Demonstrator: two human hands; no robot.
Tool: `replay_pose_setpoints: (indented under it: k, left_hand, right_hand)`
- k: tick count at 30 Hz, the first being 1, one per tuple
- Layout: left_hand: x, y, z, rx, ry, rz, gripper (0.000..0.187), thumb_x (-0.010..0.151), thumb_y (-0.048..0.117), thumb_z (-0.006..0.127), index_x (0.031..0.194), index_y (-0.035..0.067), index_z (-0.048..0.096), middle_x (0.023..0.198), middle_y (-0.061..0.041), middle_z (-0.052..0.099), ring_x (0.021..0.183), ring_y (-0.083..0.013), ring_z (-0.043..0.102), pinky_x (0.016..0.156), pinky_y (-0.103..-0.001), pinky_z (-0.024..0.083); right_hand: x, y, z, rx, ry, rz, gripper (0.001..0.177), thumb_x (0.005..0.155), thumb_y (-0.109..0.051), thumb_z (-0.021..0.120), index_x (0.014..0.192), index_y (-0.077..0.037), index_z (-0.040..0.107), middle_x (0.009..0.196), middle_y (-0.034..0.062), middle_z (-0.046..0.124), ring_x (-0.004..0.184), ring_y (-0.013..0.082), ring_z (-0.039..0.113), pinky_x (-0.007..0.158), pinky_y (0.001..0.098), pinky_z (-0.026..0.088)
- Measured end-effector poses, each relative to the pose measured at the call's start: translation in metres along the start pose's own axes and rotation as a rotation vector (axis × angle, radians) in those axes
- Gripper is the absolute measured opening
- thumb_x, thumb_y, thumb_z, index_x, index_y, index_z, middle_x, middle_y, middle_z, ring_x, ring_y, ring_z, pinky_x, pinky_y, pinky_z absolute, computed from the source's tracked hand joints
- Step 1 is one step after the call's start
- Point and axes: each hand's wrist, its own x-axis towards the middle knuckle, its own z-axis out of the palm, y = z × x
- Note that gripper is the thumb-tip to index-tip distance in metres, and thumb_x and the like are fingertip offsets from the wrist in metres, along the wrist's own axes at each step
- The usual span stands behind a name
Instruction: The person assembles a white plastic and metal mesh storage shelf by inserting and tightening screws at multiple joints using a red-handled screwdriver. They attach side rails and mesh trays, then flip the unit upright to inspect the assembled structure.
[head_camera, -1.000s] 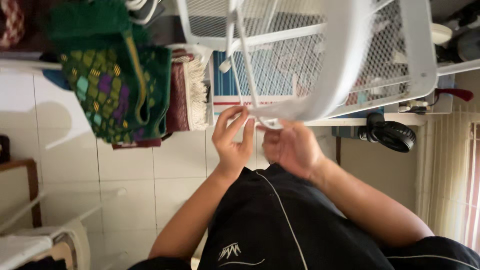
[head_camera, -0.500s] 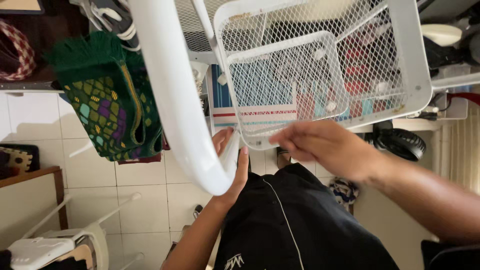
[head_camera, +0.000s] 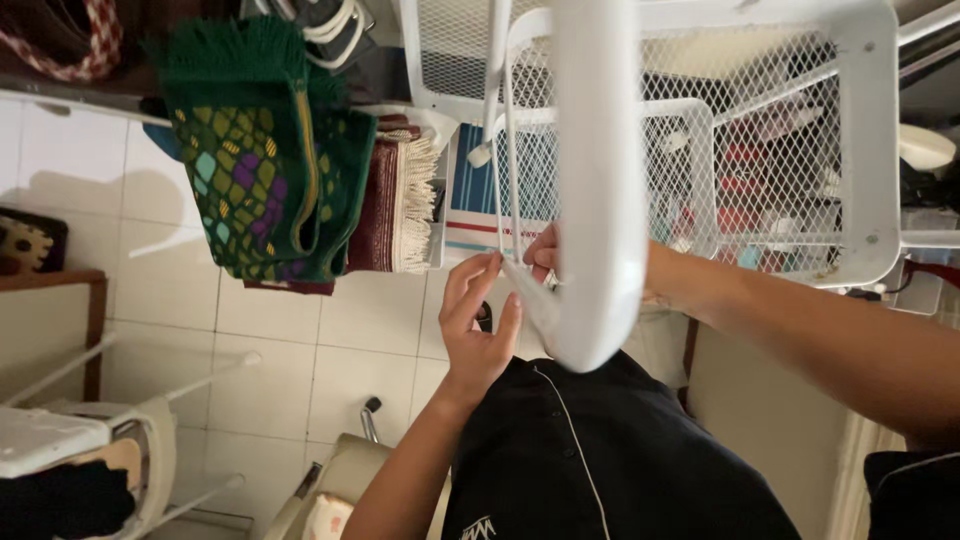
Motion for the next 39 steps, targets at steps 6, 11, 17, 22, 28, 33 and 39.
replay_pose_setpoints:
  k: [6, 11, 17, 22, 28, 33, 39]
  left_hand:
    - [0.005, 0.002, -0.002, 0.001, 0.013, 0.023, 0.041, 0.094, 0.005, 0.075, 0.132, -0.004, 0.065, 0.127, -0.016, 0.063, 0.119, -0.0281, 0.063, 0.104, -0.036, 0.051]
    - [0.004, -0.001, -0.002, -0.035, 0.012, 0.006, 0.038, 0.094, 0.004, 0.074, 0.131, -0.003, 0.066, 0.127, -0.015, 0.064, 0.117, -0.0267, 0.064, 0.1, -0.034, 0.052]
    - [0.005, -0.004, -0.001, -0.027, 0.017, 0.058, 0.037, 0.094, 0.004, 0.075, 0.129, -0.003, 0.066, 0.127, -0.016, 0.064, 0.118, -0.0271, 0.064, 0.102, -0.035, 0.052]
    - [0.005, -0.003, -0.002, -0.048, 0.007, 0.042, 0.036, 0.095, 0.004, 0.074, 0.129, -0.003, 0.066, 0.127, -0.016, 0.064, 0.117, -0.0268, 0.064, 0.102, -0.035, 0.052]
    - [0.005, -0.001, -0.002, -0.055, 0.012, 0.039, 0.036, 0.094, 0.002, 0.074, 0.129, -0.004, 0.066, 0.127, -0.016, 0.063, 0.118, -0.0274, 0.063, 0.103, -0.036, 0.051]
    - [-0.001, -0.016, -0.008, -0.035, 0.02, 0.049, 0.036, 0.095, 0.0, 0.072, 0.13, -0.003, 0.063, 0.127, -0.016, 0.064, 0.117, -0.0258, 0.063, 0.102, -0.036, 0.052]
    - [-0.048, -0.048, 0.014, -0.57, 0.279, -0.512, 0.024, 0.107, 0.012, 0.066, 0.122, -0.006, 0.065, 0.112, -0.015, 0.067, 0.097, -0.0222, 0.065, 0.089, -0.036, 0.054]
  right_hand:
    - [-0.001, -0.014, 0.0, 0.001, 0.059, 0.173, 0.027, 0.094, -0.025, 0.069, 0.112, -0.007, 0.077, 0.091, 0.0033, 0.077, 0.077, 0.0093, 0.065, 0.068, 0.0279, 0.053]
    - [-0.008, -0.025, 0.005, -0.104, 0.185, 0.068, 0.026, 0.09, -0.029, 0.073, 0.106, -0.009, 0.081, 0.09, 0.0025, 0.081, 0.078, 0.0075, 0.072, 0.069, 0.0262, 0.058]
    - [-0.005, -0.024, 0.014, -0.175, 0.235, 0.074, 0.028, 0.088, -0.025, 0.072, 0.109, -0.008, 0.079, 0.087, 0.0067, 0.081, 0.071, 0.0113, 0.072, 0.064, 0.0276, 0.056]
    - [-0.007, -0.017, 0.017, -0.186, 0.215, 0.059, 0.027, 0.09, -0.025, 0.071, 0.108, -0.007, 0.08, 0.082, 0.0069, 0.08, 0.065, 0.0118, 0.07, 0.06, 0.0285, 0.055]
    - [0.006, 0.003, 0.012, -0.119, 0.193, 0.053, 0.028, 0.089, -0.027, 0.073, 0.106, -0.006, 0.081, 0.083, 0.0074, 0.079, 0.069, 0.0104, 0.069, 0.062, 0.0279, 0.055]
    - [-0.01, 0.003, -0.017, -0.223, 0.243, -0.188, 0.028, 0.087, -0.025, 0.076, 0.108, -0.006, 0.078, 0.091, 0.009, 0.077, 0.079, 0.0151, 0.07, 0.068, 0.0296, 0.057]
    - [-0.031, -0.021, -0.03, -0.581, 0.178, -0.564, 0.038, 0.074, -0.01, 0.081, 0.11, -0.003, 0.074, 0.098, 0.0154, 0.075, 0.084, 0.0296, 0.073, 0.075, 0.0373, 0.059]
